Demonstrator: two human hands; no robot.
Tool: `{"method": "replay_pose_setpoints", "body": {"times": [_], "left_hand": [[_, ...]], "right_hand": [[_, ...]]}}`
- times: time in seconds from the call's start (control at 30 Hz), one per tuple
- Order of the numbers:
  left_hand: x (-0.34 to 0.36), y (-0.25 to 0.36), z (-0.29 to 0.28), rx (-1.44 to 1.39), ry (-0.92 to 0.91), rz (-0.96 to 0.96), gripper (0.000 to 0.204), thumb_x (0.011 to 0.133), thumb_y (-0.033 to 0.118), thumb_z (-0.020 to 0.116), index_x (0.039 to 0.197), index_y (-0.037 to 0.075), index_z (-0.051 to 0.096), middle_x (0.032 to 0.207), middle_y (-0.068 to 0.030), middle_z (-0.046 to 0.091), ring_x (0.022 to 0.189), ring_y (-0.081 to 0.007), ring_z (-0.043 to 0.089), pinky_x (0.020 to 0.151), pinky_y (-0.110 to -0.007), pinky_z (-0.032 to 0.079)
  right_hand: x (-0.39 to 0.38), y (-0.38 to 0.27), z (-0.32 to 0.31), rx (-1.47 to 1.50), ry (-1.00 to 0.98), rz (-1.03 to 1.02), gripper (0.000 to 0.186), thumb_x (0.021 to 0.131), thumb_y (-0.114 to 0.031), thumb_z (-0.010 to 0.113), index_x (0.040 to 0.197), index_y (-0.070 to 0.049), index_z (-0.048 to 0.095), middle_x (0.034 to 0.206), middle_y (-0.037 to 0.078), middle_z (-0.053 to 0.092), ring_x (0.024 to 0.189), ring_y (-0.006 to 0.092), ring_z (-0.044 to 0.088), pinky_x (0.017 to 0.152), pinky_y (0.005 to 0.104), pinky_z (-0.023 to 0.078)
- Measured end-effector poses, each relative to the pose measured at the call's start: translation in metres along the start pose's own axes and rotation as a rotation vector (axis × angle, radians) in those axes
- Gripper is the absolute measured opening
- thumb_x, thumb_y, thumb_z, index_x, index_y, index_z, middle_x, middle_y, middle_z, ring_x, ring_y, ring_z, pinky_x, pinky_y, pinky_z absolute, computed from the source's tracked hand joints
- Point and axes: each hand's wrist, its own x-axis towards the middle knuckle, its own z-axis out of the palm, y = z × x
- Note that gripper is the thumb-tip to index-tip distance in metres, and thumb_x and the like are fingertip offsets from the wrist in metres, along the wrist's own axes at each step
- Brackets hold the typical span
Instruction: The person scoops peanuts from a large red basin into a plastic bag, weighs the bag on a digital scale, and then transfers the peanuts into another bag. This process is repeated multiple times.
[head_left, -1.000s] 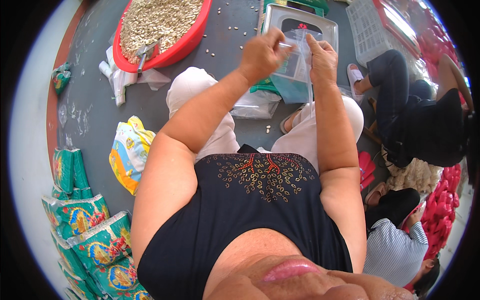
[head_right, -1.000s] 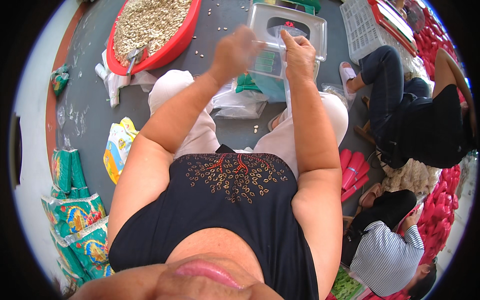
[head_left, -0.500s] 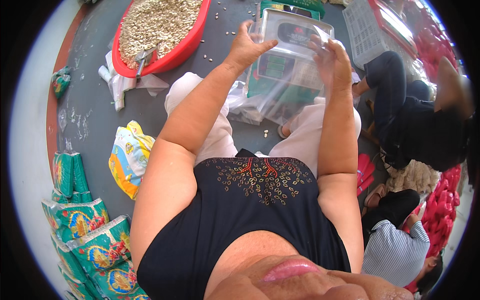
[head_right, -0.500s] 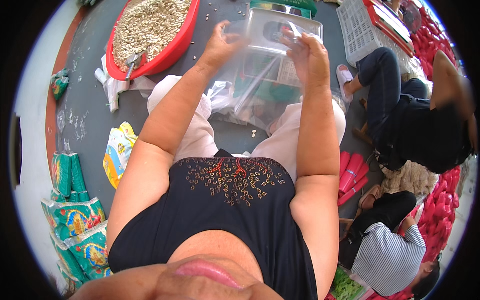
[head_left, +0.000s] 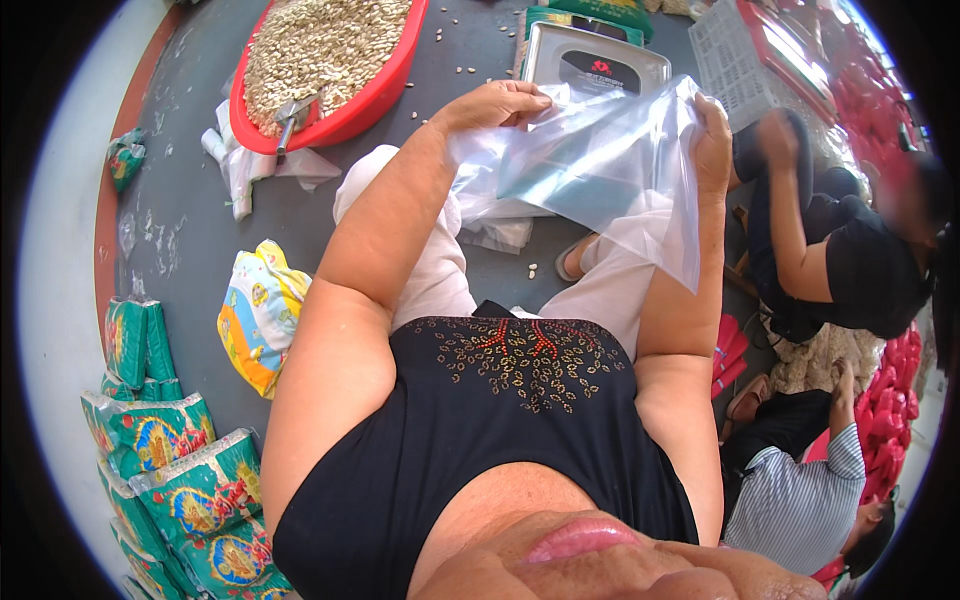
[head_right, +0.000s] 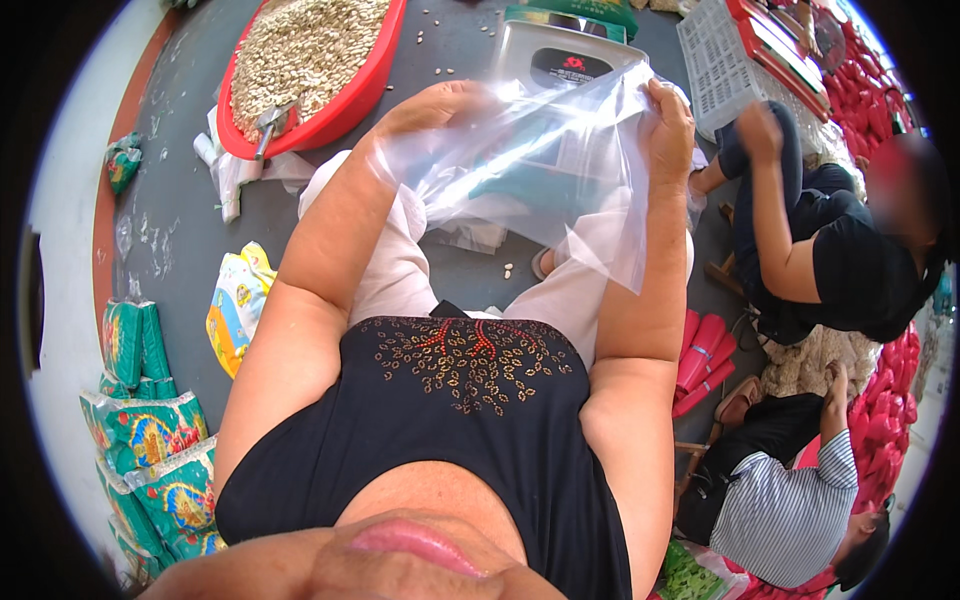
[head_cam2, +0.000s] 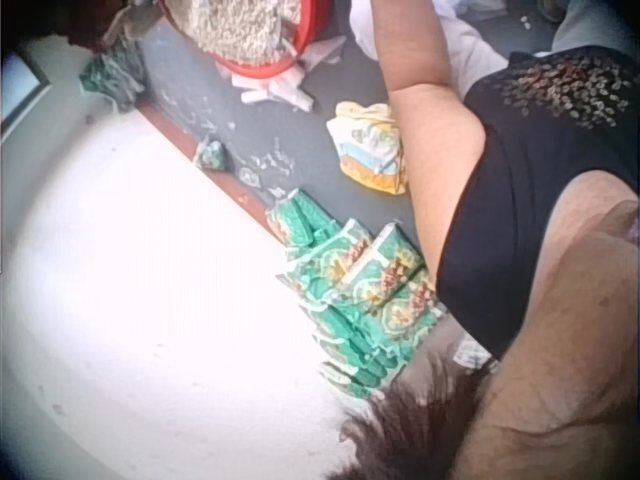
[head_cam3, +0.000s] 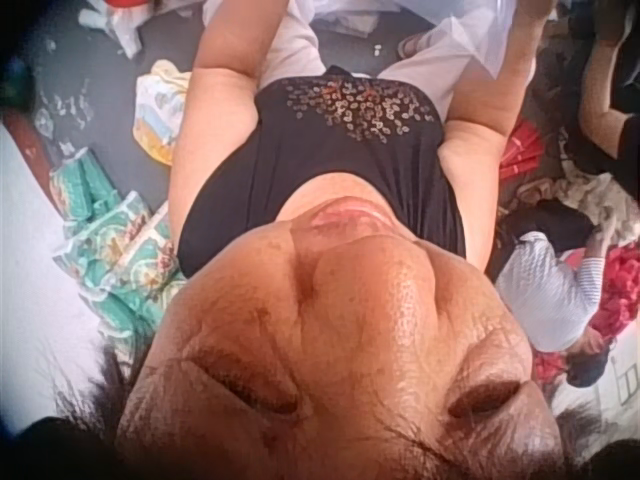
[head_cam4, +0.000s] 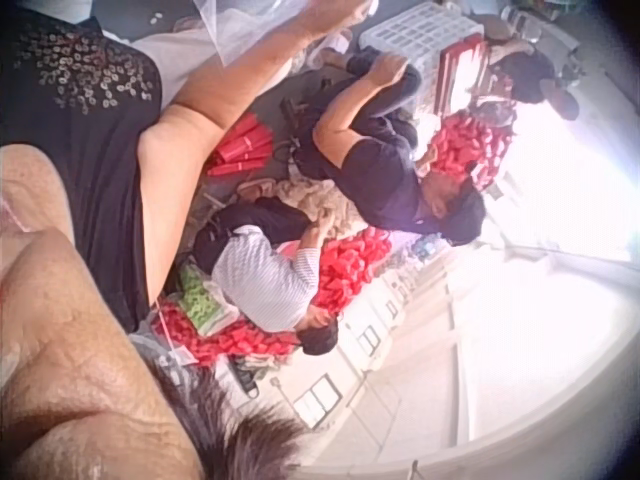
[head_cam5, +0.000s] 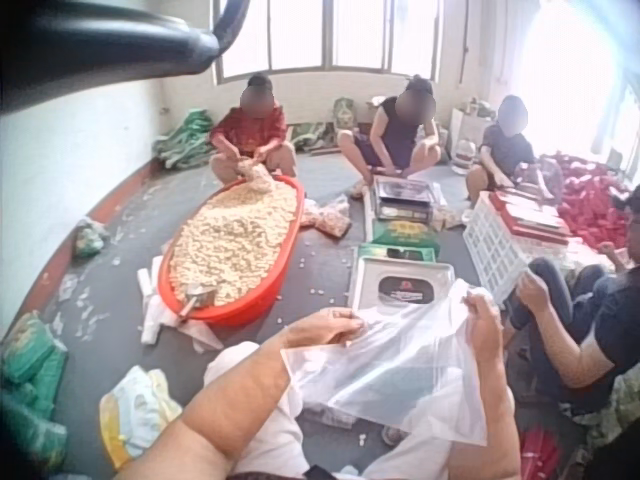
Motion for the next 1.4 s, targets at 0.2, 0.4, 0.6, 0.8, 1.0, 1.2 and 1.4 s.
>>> {"method": "replay_pose_setpoints", "body": {"times": [0.2, 0.4, 0.6, 0.8, 1.0, 1.2, 1.4], "left_hand": [[0.008, 0.001, -0.002, 0.361, 0.689, 0.294, 0.021, 0.081, 0.020, 0.072, 0.080, 0.002, 0.062, 0.073, -0.0019, 0.065, 0.063, -0.0078, 0.058, 0.058, -0.024, 0.047], [0.006, -0.006, 0.020, 0.892, 0.881, 0.518, 0.027, 0.078, 0.024, 0.075, 0.074, 0.006, 0.056, 0.063, -0.0074, 0.062, 0.057, -0.0233, 0.060, 0.054, -0.035, 0.046], [0.016, -0.023, 0.033, 1.128, 0.784, 0.745, 0.030, 0.079, 0.029, 0.073, 0.074, 0.007, 0.053, 0.065, -0.0096, 0.060, 0.061, -0.0309, 0.060, 0.055, -0.039, 0.045], [0.019, -0.023, 0.033, 0.906, 0.735, 0.623, 0.030, 0.082, 0.030, 0.070, 0.077, 0.005, 0.053, 0.059, -0.0095, 0.055, 0.055, -0.0275, 0.054, 0.052, -0.039, 0.042], [0.024, -0.025, 0.023, -0.052, 0.415, 0.353, 0.031, 0.092, 0.034, 0.063, 0.084, 0.005, 0.059, 0.074, -0.0020, 0.060, 0.063, -0.0077, 0.055, 0.058, -0.023, 0.050], [0.019, -0.019, 0.021, -0.043, 0.309, 0.280, 0.034, 0.085, 0.036, 0.071, 0.083, 0.004, 0.059, 0.079, -0.0046, 0.063, 0.068, -0.0119, 0.062, 0.063, -0.024, 0.053], [0.009, -0.007, 0.014, 0.270, 0.344, 0.215, 0.025, 0.082, 0.026, 0.074, 0.078, 0.004, 0.061, 0.072, -0.0038, 0.062, 0.070, -0.0122, 0.062, 0.063, -0.026, 0.053]], "right_hand": [[-0.022, -0.003, 0.034, -1.033, 0.245, -0.111, 0.032, 0.079, -0.008, 0.067, 0.109, 0.001, 0.059, 0.099, 0.015, 0.064, 0.085, 0.0250, 0.062, 0.078, 0.0376, 0.051], [-0.050, 0.009, 0.076, -1.183, -0.063, -0.913, 0.029, 0.075, -0.012, 0.070, 0.103, -0.005, 0.064, 0.101, 0.013, 0.063, 0.097, 0.0330, 0.057, 0.085, 0.0399, 0.046], [-0.065, 0.018, 0.111, -1.041, -0.162, -1.123, 0.025, 0.078, -0.017, 0.069, 0.101, -0.006, 0.066, 0.113, 0.010, 0.063, 0.108, 0.0304, 0.056, 0.089, 0.0398, 0.044], [-0.066, 0.018, 0.098, -1.387, -0.410, -0.903, 0.031, 0.081, -0.025, 0.069, 0.104, -0.006, 0.061, 0.101, 0.010, 0.067, 0.088, 0.0259, 0.065, 0.085, 0.0394, 0.047], [-0.079, 0.049, 0.109, -1.115, -0.362, -0.332, 0.030, 0.086, -0.031, 0.065, 0.102, -0.006, 0.058, 0.080, 0.012, 0.067, 0.076, 0.0264, 0.065, 0.070, 0.0377, 0.051], [-0.066, 0.054, 0.102, -0.712, -0.376, -0.089, 0.025, 0.087, -0.027, 0.068, 0.087, -0.003, 0.061, 0.069, 0.002, 0.062, 0.066, 0.0112, 0.060, 0.061, 0.0264, 0.046], [-0.060, 0.054, 0.090, -0.221, -0.165, 0.287, 0.018, 0.093, -0.020, 0.060, 0.084, -0.006, 0.062, 0.078, 0.002, 0.063, 0.073, 0.0096, 0.058, 0.065, 0.0240, 0.047]]}}
